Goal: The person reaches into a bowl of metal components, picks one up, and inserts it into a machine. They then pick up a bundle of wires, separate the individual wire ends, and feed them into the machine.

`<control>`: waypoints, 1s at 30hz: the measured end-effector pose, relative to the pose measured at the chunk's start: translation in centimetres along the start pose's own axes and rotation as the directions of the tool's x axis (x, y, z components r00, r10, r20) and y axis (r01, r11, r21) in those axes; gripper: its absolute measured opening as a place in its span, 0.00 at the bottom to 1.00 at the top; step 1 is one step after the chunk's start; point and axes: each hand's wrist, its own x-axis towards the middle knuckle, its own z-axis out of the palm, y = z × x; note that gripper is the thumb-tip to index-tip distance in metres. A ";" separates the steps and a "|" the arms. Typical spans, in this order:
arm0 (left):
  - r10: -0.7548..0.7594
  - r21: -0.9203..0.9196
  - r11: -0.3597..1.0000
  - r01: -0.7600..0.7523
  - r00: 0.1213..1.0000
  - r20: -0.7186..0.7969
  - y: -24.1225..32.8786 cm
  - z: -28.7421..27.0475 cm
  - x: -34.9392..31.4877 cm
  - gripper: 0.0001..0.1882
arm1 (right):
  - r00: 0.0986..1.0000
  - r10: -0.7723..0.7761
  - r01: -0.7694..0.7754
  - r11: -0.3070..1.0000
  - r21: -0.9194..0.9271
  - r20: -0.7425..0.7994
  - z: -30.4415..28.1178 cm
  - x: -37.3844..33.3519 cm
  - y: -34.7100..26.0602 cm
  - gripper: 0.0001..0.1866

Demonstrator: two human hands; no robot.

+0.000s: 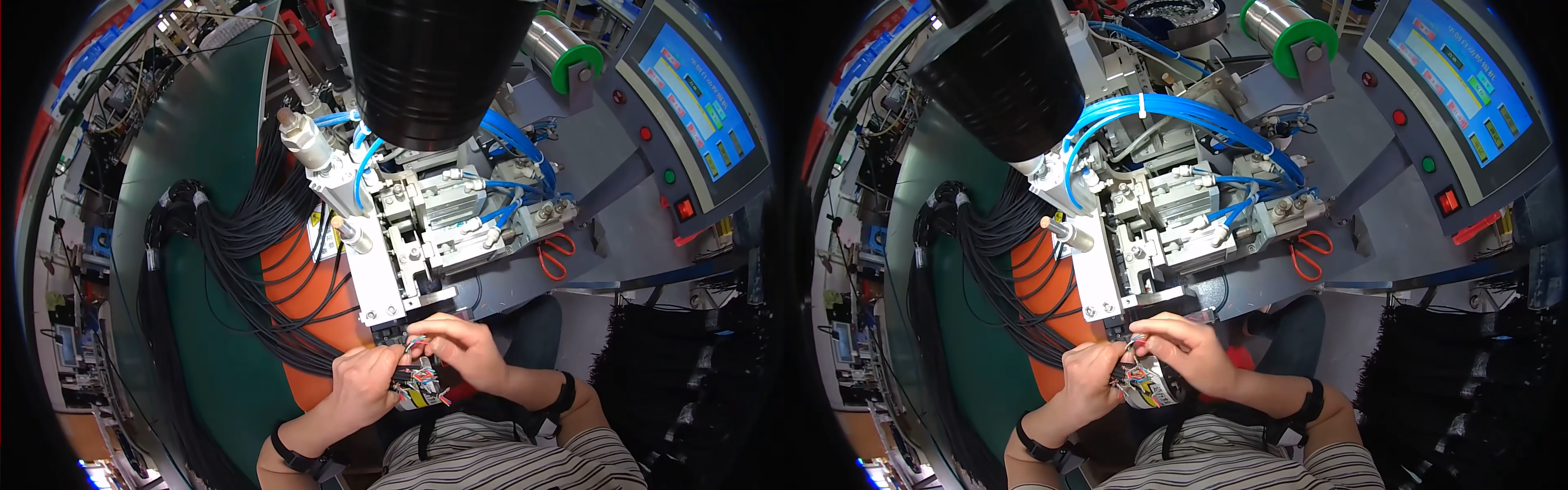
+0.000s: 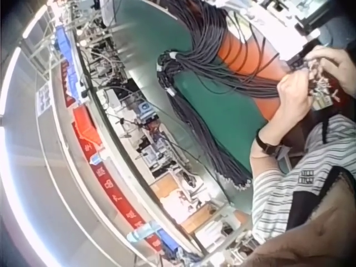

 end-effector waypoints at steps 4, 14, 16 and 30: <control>-0.029 -0.125 0.992 0.035 0.998 0.057 -0.1 -0.3 0.2 0.22 | 0.915 0.320 -0.403 0.743 0.535 0.245 -1.1 0.6 0.3 0.12; -0.058 -0.487 0.847 0.213 0.948 0.314 -1.9 -1.8 1.1 0.14 | 0.927 0.212 -0.340 0.820 0.460 0.308 -1.6 1.3 0.8 0.08; -0.044 -0.505 0.825 0.252 0.921 0.387 -2.0 -2.0 1.3 0.07 | 0.931 0.187 -0.318 0.838 0.443 0.315 -1.9 1.5 0.7 0.07; -0.072 -0.567 0.731 0.379 0.870 0.489 -2.1 -2.7 1.7 0.07 | 0.919 0.129 -0.244 0.928 0.282 0.372 -2.3 2.3 0.4 0.07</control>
